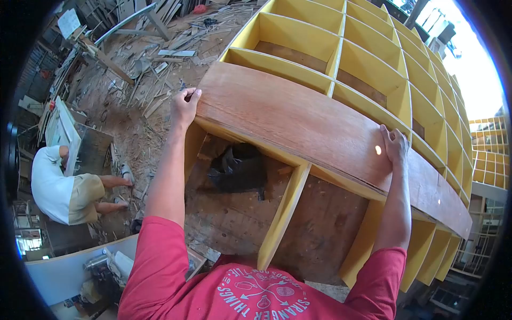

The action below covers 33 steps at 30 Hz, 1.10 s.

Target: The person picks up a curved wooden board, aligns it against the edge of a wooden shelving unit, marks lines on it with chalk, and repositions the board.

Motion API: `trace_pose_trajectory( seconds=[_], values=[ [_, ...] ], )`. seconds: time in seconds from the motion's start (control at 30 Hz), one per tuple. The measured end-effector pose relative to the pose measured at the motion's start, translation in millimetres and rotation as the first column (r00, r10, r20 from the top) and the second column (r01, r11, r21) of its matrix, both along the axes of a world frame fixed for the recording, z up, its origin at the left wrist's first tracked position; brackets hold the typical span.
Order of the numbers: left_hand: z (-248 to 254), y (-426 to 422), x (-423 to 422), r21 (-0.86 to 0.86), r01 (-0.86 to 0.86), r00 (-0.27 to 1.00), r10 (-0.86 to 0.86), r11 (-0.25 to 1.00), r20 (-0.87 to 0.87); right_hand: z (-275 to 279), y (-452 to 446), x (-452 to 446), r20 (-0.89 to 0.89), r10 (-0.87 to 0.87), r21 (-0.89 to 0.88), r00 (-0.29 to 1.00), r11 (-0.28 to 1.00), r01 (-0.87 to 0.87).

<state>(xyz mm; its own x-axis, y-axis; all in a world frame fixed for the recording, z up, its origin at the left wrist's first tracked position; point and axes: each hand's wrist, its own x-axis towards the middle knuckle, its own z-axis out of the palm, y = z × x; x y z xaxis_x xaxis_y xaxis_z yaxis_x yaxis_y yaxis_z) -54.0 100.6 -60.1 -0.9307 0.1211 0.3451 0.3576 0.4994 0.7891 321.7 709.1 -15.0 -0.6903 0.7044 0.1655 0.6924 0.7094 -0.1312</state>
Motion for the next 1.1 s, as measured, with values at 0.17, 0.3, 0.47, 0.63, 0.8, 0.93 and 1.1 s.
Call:
trace_pose_trajectory(
  seconds=[0.17, 0.3, 0.47, 0.63, 0.8, 0.93, 1.1],
  values=[
    [-5, -1, -6, 0.002, 0.022, 1.0, -0.022, 1.0, 0.018, 0, -1, -3, -0.007, -0.037, -0.026, 0.999, 0.999, 0.036],
    [-6, -1, -9, 0.015, 0.033, 0.999, -0.033, 0.999, 0.018, -4, 3, -3, -0.005, -0.055, -0.017, 0.998, 0.998, 0.055],
    [-7, -2, -12, 0.029, 0.027, 0.998, -0.028, 0.999, 0.052, -1, -2, -4, -0.012, -0.067, -0.031, 0.998, 0.997, 0.066],
    [-8, -1, -10, 0.045, 0.026, 0.999, -0.027, 0.999, 0.035, -3, -9, -3, -0.045, -0.064, 0.014, 0.997, 0.998, 0.065],
    [-21, -6, -27, -0.035, 0.107, 0.994, -0.108, 0.994, -0.034, -56, 2, -2, -0.342, 0.177, 0.316, 0.923, 0.947, -0.064],
    [-49, -18, -62, -0.06, 0.183, 0.983, -0.184, 0.981, -0.002, -57, -75, 25, -0.147, 0.155, 0.238, 0.977, 0.964, -0.117],
    [-45, -17, -71, -0.116, 0.202, 0.966, -0.217, 0.973, -0.141, -24, -180, 96, -0.154, 0.041, 0.088, 0.987, 0.996, -0.028]
  ],
)
